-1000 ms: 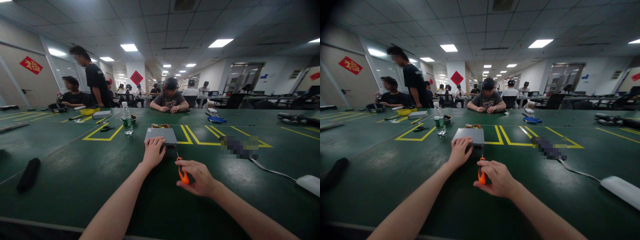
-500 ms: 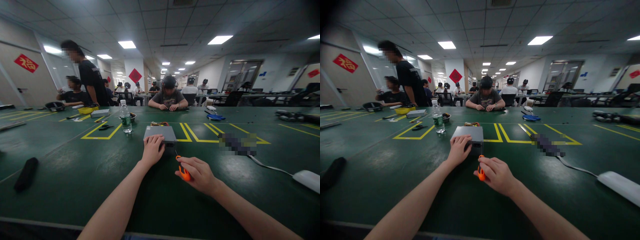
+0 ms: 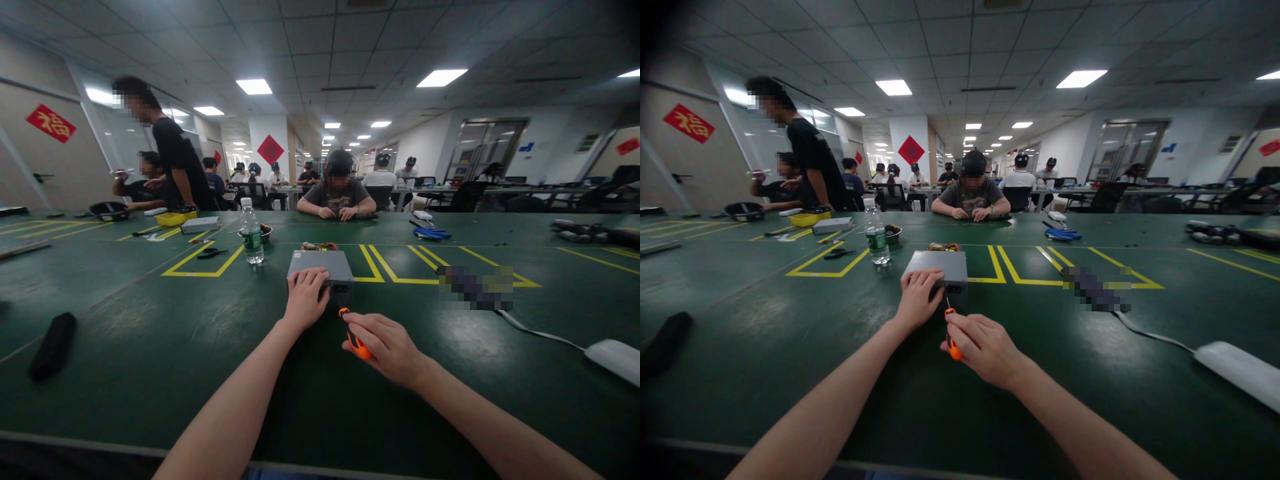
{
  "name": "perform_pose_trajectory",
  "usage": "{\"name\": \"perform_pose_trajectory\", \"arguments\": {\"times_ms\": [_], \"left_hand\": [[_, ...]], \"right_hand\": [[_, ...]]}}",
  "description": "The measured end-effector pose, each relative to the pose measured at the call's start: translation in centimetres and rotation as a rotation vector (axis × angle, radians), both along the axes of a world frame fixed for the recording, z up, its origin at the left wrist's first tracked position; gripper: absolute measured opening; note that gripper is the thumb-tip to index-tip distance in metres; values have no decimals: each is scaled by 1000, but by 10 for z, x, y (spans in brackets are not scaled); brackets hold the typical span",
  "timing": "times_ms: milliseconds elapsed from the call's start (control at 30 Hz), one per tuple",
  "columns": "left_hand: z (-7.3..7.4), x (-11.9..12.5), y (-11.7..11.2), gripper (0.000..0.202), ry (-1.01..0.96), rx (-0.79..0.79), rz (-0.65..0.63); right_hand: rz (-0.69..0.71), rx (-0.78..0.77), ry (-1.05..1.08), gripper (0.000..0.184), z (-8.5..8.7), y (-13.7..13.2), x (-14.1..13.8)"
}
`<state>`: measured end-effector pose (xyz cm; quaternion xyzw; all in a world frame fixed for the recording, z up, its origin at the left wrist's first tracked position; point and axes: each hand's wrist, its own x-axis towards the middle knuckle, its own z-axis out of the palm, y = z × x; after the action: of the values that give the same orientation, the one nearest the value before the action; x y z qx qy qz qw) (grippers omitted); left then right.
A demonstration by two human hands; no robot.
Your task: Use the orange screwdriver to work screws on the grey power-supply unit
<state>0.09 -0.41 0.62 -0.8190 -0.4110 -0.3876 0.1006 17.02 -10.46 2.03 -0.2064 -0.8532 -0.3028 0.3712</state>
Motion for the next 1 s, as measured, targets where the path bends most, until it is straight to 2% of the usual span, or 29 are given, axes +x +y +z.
{"name": "perform_pose_trajectory", "arguments": {"times_ms": [400, 533, 767, 900, 1000], "left_hand": [[-1, 1, 1, 26, -11, 25, 5], [-2, 2, 2, 26, -20, 25, -4], [-2, 2, 1, 26, 2, 10, 9], [-1, 2, 2, 26, 4, 18, 10], [-1, 2, 2, 25, 4, 29, 9]], "right_hand": [[-62, 22, -48, 19, -6, 3, -1], [-67, 14, -110, 28, -7, 0, 0], [-52, -153, -178, 30, -4, -9, -6], [-40, -147, -170, 33, -1, -11, -11], [-21, -155, -102, 25, -1, -11, -12]]}}
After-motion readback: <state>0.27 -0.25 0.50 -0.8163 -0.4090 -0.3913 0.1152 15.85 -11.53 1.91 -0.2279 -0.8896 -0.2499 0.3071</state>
